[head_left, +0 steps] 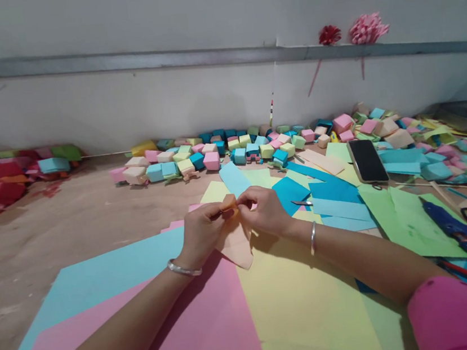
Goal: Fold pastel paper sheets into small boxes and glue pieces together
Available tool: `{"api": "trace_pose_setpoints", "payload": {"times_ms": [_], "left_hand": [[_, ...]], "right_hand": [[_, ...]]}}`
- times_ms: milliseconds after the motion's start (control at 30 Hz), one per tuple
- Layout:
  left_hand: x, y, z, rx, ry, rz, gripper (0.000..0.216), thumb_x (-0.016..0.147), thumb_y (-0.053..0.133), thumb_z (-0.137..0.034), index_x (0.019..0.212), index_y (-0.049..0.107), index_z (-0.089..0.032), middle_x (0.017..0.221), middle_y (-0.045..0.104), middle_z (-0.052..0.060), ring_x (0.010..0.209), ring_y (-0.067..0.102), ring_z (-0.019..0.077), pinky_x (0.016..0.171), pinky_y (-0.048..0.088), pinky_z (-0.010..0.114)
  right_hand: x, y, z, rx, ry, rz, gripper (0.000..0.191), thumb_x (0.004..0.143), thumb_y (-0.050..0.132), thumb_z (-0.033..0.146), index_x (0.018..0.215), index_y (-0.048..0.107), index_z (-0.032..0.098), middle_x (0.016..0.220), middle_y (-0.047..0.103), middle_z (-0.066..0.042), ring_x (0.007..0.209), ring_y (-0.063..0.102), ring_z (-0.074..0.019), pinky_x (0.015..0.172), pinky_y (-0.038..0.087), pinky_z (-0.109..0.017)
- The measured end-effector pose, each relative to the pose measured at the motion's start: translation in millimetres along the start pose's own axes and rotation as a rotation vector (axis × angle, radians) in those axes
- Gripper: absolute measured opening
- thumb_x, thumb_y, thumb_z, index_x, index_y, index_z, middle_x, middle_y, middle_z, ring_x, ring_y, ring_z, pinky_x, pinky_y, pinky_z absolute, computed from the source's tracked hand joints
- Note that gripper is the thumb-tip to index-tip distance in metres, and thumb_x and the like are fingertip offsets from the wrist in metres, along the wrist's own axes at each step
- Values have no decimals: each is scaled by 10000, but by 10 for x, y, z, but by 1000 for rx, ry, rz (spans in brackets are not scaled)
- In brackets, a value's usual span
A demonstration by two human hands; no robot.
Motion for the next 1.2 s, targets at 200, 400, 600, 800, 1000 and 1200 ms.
{"api": "trace_pose_setpoints", "payload": {"times_ms": [200, 400, 600, 800, 1000, 1200], "left_hand": [[11, 2, -8, 8, -107, 22, 208, 726, 618, -328, 654, 713, -157, 589, 629, -6, 603, 509, 133, 529, 353, 233], [28, -14, 125, -71, -296, -9, 275, 703, 641, -376, 566, 603, -141, 498, 459, -33, 505, 393, 99, 448, 267, 226], [21, -3, 84, -81, -241, 16, 197, 699, 612, -312, 644, 674, -134, 602, 592, 5, 618, 515, 147, 522, 366, 240], [0, 1, -88, -105, -89, 114, 234, 720, 555, -219, 866, 721, -145, 868, 701, 55, 804, 610, 188, 690, 461, 274], [-20, 14, -135, 6, 11, 110, 213, 794, 529, -241, 818, 729, -174, 837, 707, 54, 769, 619, 189, 661, 451, 286], [-49, 31, -131, 114, 89, 82, 261, 798, 489, -185, 884, 736, -189, 918, 738, 60, 832, 653, 201, 731, 485, 300]], "right_hand": [[-22, 21, -23, -171, 0, 58, 122, 773, 532, 106, 756, 616, 193, 778, 638, -24, 730, 564, -155, 651, 409, -266], [9, 37, -124, -67, 58, 58, 164, 760, 521, 55, 734, 584, 204, 791, 629, -15, 762, 573, -158, 667, 424, -258], [-14, 62, -27, -20, -94, 84, 168, 771, 526, 47, 770, 589, 202, 882, 678, -33, 843, 603, -171, 752, 442, -278], [-19, 29, -71, -34, 0, 51, 103, 775, 563, 113, 763, 616, 201, 779, 673, -6, 732, 597, -144, 674, 430, -250], [-5, 12, -82, 24, 98, 24, 73, 763, 579, 131, 756, 582, 203, 750, 659, 16, 694, 592, -130, 657, 432, -239], [2, 41, -47, 21, 114, 109, 64, 775, 583, 144, 787, 605, 203, 784, 675, -1, 714, 598, -136, 633, 427, -237]]}}
Point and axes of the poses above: each hand's wrist, its own x-axis towards the middle knuckle, its own y-axis out of the palm, z = x × y, the point moved 4 cm from there along x, towards the middle knuckle
